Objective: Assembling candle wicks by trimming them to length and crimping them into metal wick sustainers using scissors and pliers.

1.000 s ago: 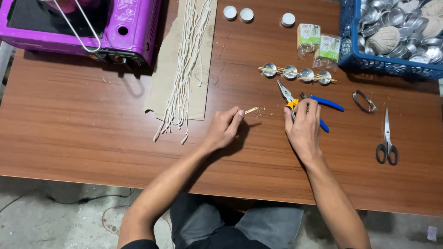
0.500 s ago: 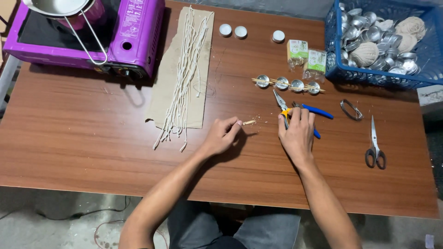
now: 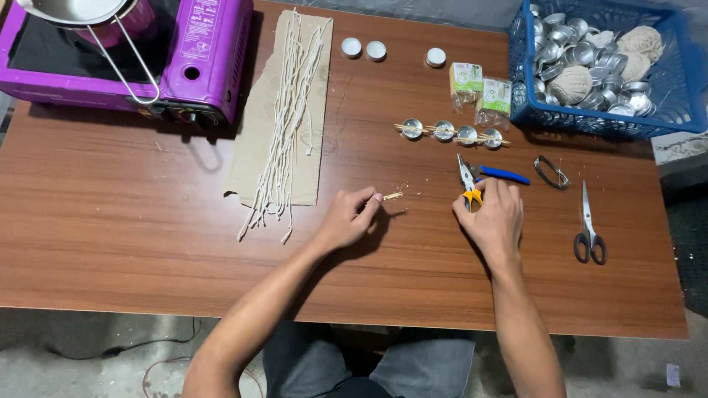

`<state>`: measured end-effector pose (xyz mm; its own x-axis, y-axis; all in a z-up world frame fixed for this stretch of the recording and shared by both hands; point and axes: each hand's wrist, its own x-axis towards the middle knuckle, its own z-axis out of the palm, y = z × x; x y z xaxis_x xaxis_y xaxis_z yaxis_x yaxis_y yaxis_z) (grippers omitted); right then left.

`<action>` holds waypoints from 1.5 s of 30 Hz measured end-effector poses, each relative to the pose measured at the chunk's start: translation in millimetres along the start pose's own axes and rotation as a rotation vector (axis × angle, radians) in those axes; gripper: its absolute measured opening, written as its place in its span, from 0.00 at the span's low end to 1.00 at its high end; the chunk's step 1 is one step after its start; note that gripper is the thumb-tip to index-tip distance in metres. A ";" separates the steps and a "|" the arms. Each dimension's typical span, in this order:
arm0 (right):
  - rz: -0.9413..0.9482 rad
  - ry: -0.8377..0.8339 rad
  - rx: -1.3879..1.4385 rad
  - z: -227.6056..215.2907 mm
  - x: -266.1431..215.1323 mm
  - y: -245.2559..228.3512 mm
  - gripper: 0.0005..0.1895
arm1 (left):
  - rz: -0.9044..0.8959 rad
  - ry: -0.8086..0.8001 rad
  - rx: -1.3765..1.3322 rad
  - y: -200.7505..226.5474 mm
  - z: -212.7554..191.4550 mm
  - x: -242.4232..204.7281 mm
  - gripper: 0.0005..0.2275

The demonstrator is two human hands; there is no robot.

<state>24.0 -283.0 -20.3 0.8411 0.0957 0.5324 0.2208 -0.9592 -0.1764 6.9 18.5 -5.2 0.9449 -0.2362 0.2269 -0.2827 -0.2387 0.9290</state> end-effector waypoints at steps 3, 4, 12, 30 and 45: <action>0.043 -0.008 0.064 -2.9 2.6 -2.7 0.19 | -0.015 -0.011 0.021 14.5 -1.4 -2.3 0.13; 0.044 -0.009 0.062 -6.9 1.9 -4.8 0.19 | -0.015 -0.012 0.019 15.3 -0.9 -3.5 0.13; 0.227 -0.126 0.032 -24.5 9.2 -10.9 0.20 | 0.005 0.002 0.053 13.7 0.1 -2.7 0.12; -0.367 -0.035 0.781 -10.2 12.8 -85.6 0.12 | 0.016 -0.131 0.086 19.9 -2.2 -2.1 0.13; -0.338 -0.068 0.752 -15.9 13.9 -83.5 0.05 | 0.003 -0.154 0.166 10.5 -3.9 0.0 0.12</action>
<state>9.4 -205.8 15.0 0.6926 0.3859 0.6094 0.7185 -0.4442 -0.5353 4.6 19.7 5.7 0.9110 -0.3755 0.1704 -0.3211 -0.3868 0.8645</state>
